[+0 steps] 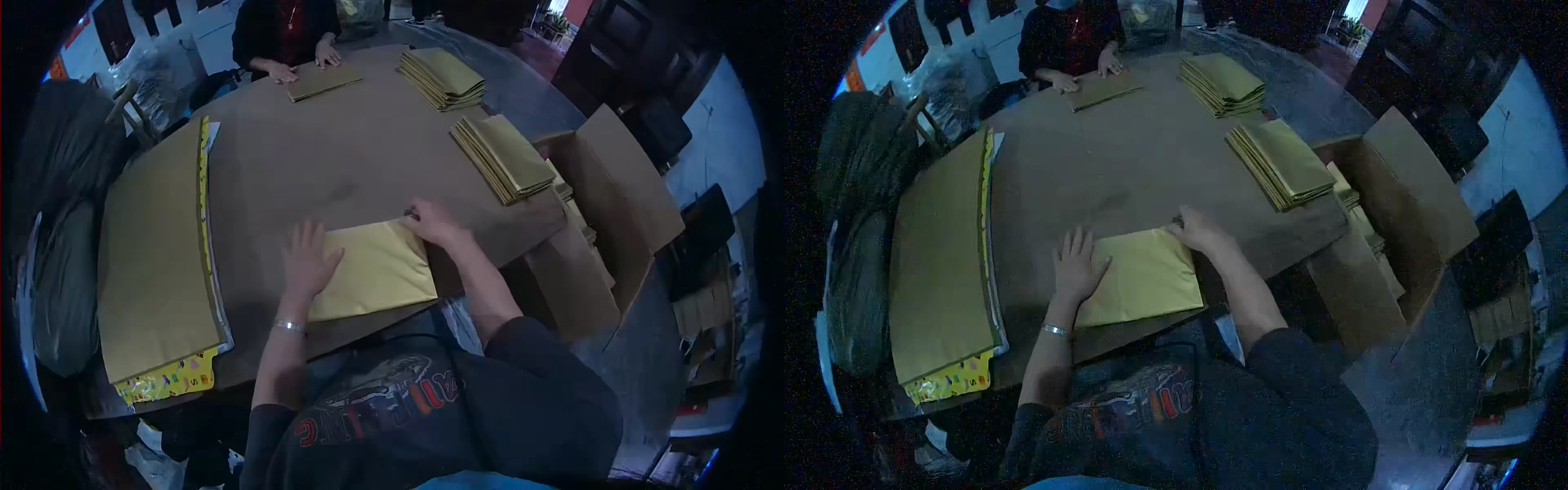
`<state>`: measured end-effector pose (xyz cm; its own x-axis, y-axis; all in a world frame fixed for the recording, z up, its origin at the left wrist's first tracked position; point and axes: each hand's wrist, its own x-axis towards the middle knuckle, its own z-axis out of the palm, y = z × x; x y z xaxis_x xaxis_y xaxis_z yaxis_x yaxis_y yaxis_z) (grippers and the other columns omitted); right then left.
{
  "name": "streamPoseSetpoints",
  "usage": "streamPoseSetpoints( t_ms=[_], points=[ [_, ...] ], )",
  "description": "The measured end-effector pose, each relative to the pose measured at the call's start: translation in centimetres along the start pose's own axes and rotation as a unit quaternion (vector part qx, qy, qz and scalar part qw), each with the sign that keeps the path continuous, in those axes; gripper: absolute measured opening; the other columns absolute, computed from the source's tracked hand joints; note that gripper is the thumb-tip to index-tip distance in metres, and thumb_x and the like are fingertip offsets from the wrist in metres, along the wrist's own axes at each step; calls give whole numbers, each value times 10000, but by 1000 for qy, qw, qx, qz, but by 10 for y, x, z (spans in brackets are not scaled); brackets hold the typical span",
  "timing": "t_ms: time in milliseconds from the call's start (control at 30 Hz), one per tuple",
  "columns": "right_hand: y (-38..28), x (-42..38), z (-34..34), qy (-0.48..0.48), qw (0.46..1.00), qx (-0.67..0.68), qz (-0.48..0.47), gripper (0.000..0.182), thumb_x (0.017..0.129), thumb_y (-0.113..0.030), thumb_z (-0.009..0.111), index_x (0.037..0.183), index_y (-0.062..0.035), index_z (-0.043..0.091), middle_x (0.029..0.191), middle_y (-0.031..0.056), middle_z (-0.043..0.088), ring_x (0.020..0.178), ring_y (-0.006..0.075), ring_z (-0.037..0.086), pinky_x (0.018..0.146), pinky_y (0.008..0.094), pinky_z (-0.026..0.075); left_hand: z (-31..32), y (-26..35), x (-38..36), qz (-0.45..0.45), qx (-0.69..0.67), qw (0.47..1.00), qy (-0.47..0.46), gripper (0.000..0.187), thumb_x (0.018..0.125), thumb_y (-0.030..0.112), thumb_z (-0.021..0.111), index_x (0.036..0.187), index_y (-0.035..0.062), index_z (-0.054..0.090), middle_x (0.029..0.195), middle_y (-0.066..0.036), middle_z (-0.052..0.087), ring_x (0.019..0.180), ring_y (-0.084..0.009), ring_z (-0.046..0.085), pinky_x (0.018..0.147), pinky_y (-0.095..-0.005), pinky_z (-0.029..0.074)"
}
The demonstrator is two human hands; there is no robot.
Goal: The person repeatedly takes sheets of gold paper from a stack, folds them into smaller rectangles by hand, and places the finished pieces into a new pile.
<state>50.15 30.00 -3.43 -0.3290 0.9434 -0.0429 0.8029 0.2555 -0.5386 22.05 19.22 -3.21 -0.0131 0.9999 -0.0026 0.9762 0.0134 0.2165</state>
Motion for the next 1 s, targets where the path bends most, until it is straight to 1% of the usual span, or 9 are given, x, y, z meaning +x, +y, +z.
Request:
streamPoseSetpoints(
  t_ms=[67,133,333,467,567,733,900,967,1000],
  points=[
    [8,-24,19,75,993,92,12,444,892,-329,605,1222,-34,571,1071,222,648,980,364,636,824,419,505,1,1,-1,-5,-14,1000,5,748,910,537,507,1478,83,335,1575,-141,213,1464,-327,147,1165,-564,122],
    [-25,-66,8,92,993,60,38,511,903,-360,579,1290,-33,512,1088,263,631,974,414,623,842,454,499,4,-2,2,7,2,1000,7,750,907,536,512,1477,82,337,1573,-143,218,1463,-329,151,1162,-566,130],
    [-43,-99,2,7,999,9,41,673,934,-340,508,1449,-22,215,951,288,643,889,464,624,802,523,481,8,-2,1,15,6,999,41,723,891,517,545,1441,74,388,1549,-148,275,1449,-342,190,1139,-597,179],
    [-51,-103,-8,30,998,39,50,593,934,-364,518,1371,-9,330,939,275,643,891,458,619,783,509,481,8,-7,1,10,-33,999,42,688,875,454,603,1411,63,421,1529,-167,302,1428,-350,235,1123,-614,193],
    [-45,-110,-5,-28,996,69,46,407,929,-356,535,1092,14,488,939,287,629,926,458,605,803,522,463,12,-8,2,22,-20,998,61,679,876,458,604,1400,59,440,1524,-177,307,1420,-348,248,1133,-583,195],
    [-45,-117,6,26,999,41,9,283,943,-282,508,1030,-15,478,843,266,622,810,484,593,734,561,447,6,-6,-1,17,-56,995,76,637,874,398,627,1379,46,464,1497,-195,347,1404,-359,281,1145,-522,213],
    [-50,-95,-58,215,964,142,-61,303,911,-204,594,1133,-10,524,807,230,625,768,403,639,673,452,499,27,-35,4,-46,-355,907,222,456,890,218,658,1253,-23,524,1312,-176,513,1197,-295,527,1019,-383,426],
    [-42,-83,-102,397,905,108,-104,358,931,-175,577,1223,15,492,876,183,646,787,298,660,716,379,513,29,-36,2,-34,-364,897,250,412,925,220,621,1258,-7,535,1237,-175,532,1130,-283,542,980,-386,439],
    [-25,-72,-119,439,874,175,-115,370,932,-157,560,1243,21,469,972,193,631,872,277,643,771,368,500,36,-41,5,7,-356,897,264,383,918,200,630,1233,-4,548,1238,-172,532,1103,-280,561,956,-378,461]
  ],
)
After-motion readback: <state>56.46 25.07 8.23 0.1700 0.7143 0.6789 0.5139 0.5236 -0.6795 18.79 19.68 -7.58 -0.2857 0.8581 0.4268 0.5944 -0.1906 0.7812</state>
